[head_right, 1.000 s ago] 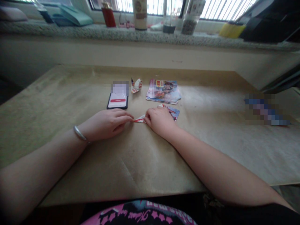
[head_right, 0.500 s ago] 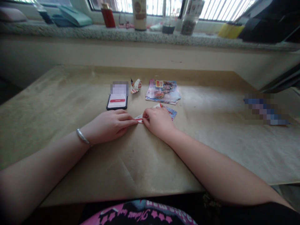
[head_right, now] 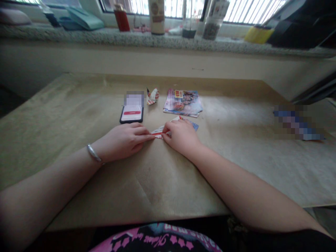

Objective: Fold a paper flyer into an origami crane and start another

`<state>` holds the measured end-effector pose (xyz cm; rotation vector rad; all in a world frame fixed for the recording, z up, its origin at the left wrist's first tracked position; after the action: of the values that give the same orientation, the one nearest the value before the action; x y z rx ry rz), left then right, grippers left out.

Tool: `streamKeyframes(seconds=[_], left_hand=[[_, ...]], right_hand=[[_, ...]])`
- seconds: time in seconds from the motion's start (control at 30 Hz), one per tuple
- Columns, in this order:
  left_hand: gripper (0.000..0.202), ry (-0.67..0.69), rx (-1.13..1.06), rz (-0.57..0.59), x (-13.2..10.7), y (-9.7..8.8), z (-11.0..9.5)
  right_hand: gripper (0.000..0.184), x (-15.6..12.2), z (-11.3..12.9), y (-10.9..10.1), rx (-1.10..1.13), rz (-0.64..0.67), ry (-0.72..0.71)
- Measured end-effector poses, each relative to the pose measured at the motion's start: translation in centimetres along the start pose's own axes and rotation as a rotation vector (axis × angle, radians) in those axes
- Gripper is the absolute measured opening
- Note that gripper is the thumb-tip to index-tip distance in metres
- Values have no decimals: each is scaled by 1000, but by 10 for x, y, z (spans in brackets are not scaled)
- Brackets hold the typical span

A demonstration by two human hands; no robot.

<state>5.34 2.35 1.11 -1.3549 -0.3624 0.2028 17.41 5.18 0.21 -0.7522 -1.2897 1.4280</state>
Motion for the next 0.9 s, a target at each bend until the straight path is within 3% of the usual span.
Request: streamKeyframes(seconds=[0.17,0.43,0.77,0.9], left_hand=[[37,-4,-4,-11,0,-1,1],[33,-20,-25,-28,-3,-1,3],[29,35,-113,-41,-4,-7,2],[27,17,-195,-83,-6,-7,4]], right_hand=[[19,-6,8,-8,-96,-45,-64],[25,-20,14,-14,-159,-109,-367],[28,-19,24,-13,-167,-185,-488],[26,-18,22,-7,-146,-135,-491]])
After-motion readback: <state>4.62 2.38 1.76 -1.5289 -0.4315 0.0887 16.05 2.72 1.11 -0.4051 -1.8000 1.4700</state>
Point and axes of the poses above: each hand's wrist, its own x-axis towards the middle knuckle, its own y-axis out of the palm, z = x × y, the point moved 8 cm from there along x, towards the middle knuckle, and after that the axes turned 6 degrees about y, right-handed, at the moved point
